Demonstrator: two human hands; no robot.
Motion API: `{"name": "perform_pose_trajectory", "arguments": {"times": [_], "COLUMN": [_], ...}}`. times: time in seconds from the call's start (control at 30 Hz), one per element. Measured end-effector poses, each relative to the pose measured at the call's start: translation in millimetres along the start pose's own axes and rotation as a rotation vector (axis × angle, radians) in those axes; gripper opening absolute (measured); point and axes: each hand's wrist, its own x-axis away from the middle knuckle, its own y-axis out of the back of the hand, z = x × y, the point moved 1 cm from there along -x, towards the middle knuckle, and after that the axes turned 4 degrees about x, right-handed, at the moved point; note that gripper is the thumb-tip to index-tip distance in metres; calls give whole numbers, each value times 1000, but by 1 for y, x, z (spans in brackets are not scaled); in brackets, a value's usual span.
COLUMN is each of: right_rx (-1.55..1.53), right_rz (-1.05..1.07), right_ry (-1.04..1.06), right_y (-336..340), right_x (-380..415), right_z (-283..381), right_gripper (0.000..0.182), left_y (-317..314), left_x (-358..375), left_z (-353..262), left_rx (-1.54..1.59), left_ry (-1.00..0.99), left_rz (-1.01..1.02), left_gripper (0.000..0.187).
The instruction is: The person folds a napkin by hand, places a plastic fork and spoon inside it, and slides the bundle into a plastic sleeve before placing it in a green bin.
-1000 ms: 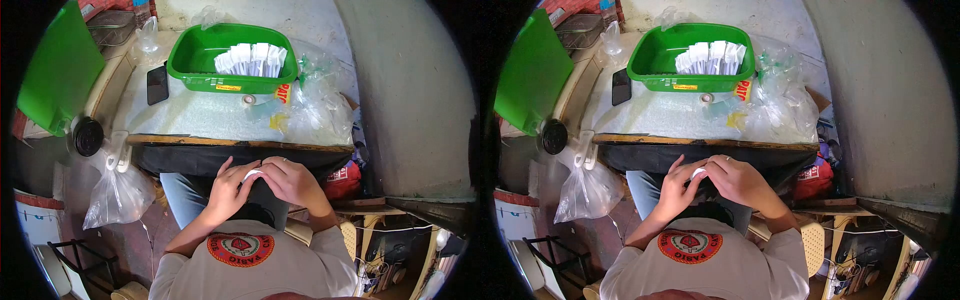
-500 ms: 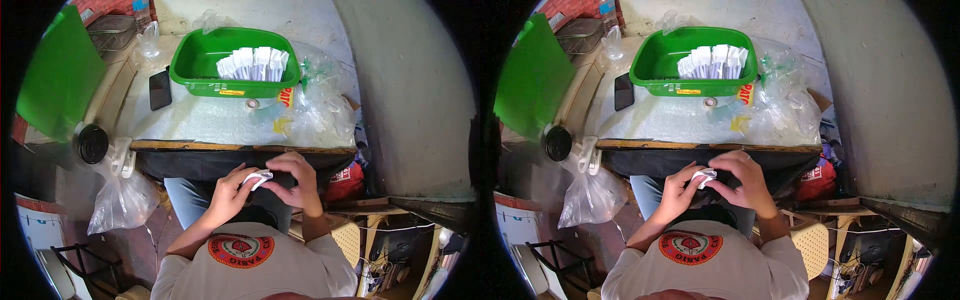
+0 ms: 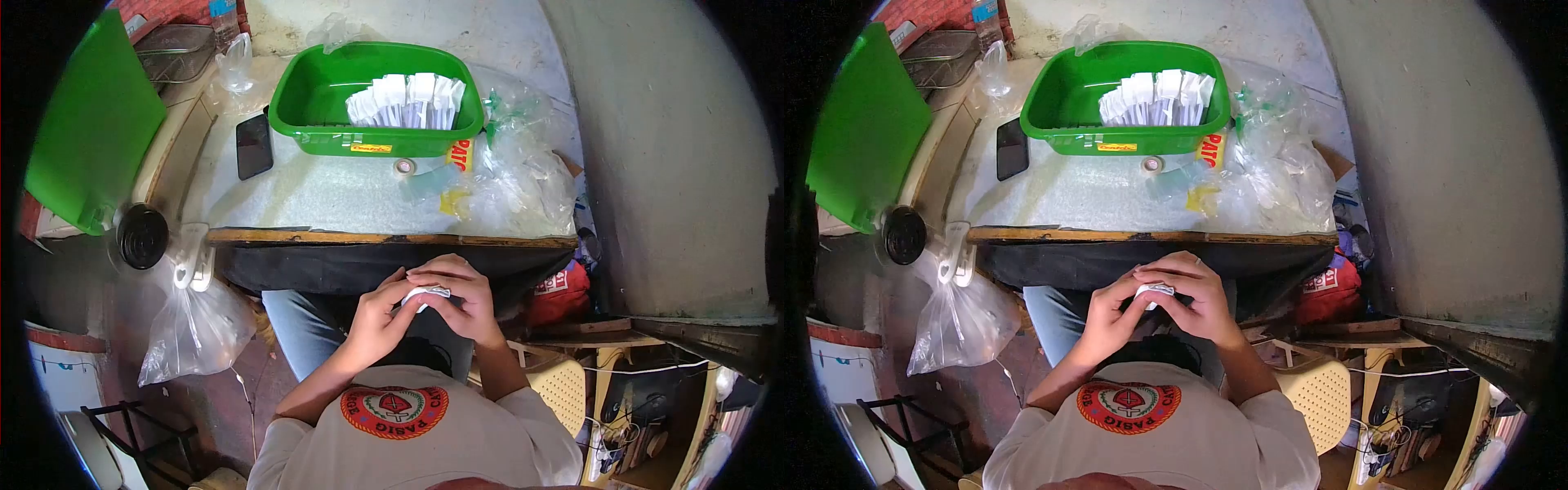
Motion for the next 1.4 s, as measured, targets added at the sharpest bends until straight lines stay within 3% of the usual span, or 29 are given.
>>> {"name": "perform_pose_trajectory", "arguments": {"times": [0.33,0.4,0.63,0.73,0.8,0.93,1.07,1.4], "right_rx": [-74,-88,-96,-24,-193,-341,-374,-379], "right_rz": [-24,-54,-63,-100,-169,-193,-156,-184], "right_ry": [-85,-174,-338,-278,-408,-446,-409,-429], "right_y": [2,8,29,35,36,38,35,33], "right_x": [3,7,23,32,39,48,59,64], "right_z": [-5,-8,-14,-21,-23,-24,-33,-28], "right_gripper": [18,16,15,17,21,16,21,16], "left_y": [6,-1,-5,-10,-8,-2,-2,-3], "left_x": [-4,-1,0,0,-3,-10,-24,-116], "left_z": [-3,8,19,26,28,32,38,93], "left_rx": [200,368,103,64,3,-178,-351,-717], "left_ry": [223,298,398,289,248,157,69,-238], "left_rz": [148,189,320,212,173,39,-84,-92], "left_gripper": [20,21,27,27,24,19,20,20]}}
